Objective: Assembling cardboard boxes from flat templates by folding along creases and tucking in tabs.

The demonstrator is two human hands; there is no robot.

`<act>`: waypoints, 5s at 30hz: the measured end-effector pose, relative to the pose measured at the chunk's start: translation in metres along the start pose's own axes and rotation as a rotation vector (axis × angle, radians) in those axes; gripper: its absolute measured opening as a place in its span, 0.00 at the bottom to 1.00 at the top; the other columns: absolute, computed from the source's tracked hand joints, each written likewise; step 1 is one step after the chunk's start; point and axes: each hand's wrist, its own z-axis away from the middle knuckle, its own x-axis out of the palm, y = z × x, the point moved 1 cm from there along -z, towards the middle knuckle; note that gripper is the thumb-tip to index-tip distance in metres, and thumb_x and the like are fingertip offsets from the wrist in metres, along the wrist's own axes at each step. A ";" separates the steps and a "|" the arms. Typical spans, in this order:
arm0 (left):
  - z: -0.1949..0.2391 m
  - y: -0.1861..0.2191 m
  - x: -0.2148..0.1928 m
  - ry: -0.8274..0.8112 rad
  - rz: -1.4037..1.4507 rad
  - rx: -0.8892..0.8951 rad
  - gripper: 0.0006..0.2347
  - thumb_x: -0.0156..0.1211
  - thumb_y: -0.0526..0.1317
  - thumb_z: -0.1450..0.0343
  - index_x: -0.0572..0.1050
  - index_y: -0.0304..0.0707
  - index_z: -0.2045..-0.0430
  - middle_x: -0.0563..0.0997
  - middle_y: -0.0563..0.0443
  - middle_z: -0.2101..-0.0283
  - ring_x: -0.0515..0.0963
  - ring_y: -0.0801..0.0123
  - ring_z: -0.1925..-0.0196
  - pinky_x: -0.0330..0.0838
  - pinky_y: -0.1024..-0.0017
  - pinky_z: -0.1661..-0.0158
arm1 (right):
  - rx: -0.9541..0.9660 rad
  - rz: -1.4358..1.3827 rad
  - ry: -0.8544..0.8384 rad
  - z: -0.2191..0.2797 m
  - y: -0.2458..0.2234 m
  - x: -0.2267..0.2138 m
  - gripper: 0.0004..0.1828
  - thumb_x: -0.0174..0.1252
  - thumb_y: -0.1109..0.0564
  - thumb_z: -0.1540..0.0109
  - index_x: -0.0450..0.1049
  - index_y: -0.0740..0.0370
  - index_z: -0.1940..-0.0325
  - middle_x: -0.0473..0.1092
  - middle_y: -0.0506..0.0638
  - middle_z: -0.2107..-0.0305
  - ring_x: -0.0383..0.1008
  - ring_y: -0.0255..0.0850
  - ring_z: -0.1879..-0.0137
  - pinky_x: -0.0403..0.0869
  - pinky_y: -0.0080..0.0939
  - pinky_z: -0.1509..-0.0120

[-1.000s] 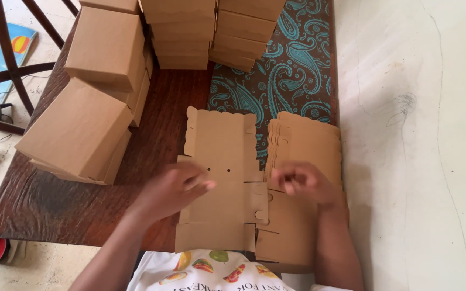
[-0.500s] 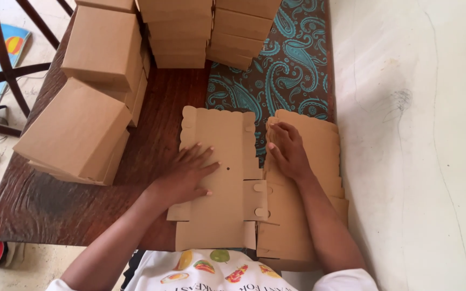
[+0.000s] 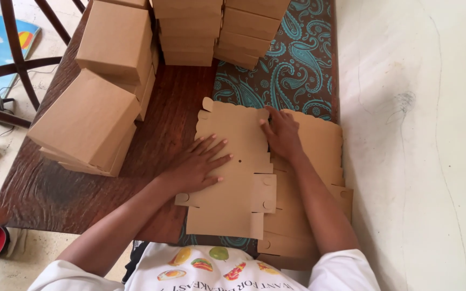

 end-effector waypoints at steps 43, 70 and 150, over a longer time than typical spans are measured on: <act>-0.134 -0.020 0.011 0.104 0.049 0.114 0.20 0.46 0.47 0.22 0.67 0.44 0.34 0.66 0.42 0.29 0.59 0.50 0.24 0.49 0.43 0.30 | -0.010 -0.392 0.280 -0.045 0.028 0.026 0.10 0.61 0.63 0.36 0.80 0.60 0.51 0.78 0.59 0.67 0.79 0.46 0.63 0.76 0.45 0.63; -0.126 0.003 0.011 0.003 0.019 0.087 0.26 0.42 0.56 0.23 0.61 0.51 0.30 0.58 0.50 0.23 0.46 0.44 0.20 0.37 0.33 0.30 | 0.072 -0.423 0.417 -0.044 0.021 0.022 0.07 0.64 0.58 0.34 0.81 0.61 0.53 0.77 0.56 0.66 0.79 0.47 0.57 0.77 0.45 0.58; -0.039 -0.015 -0.032 0.517 0.588 -0.285 0.28 0.59 0.41 0.25 0.59 0.32 0.30 0.67 0.30 0.33 0.66 0.39 0.30 0.62 0.47 0.34 | 0.137 -0.361 0.129 0.019 -0.046 -0.016 0.35 0.61 0.55 0.36 0.60 0.62 0.27 0.74 0.64 0.47 0.78 0.58 0.42 0.75 0.51 0.41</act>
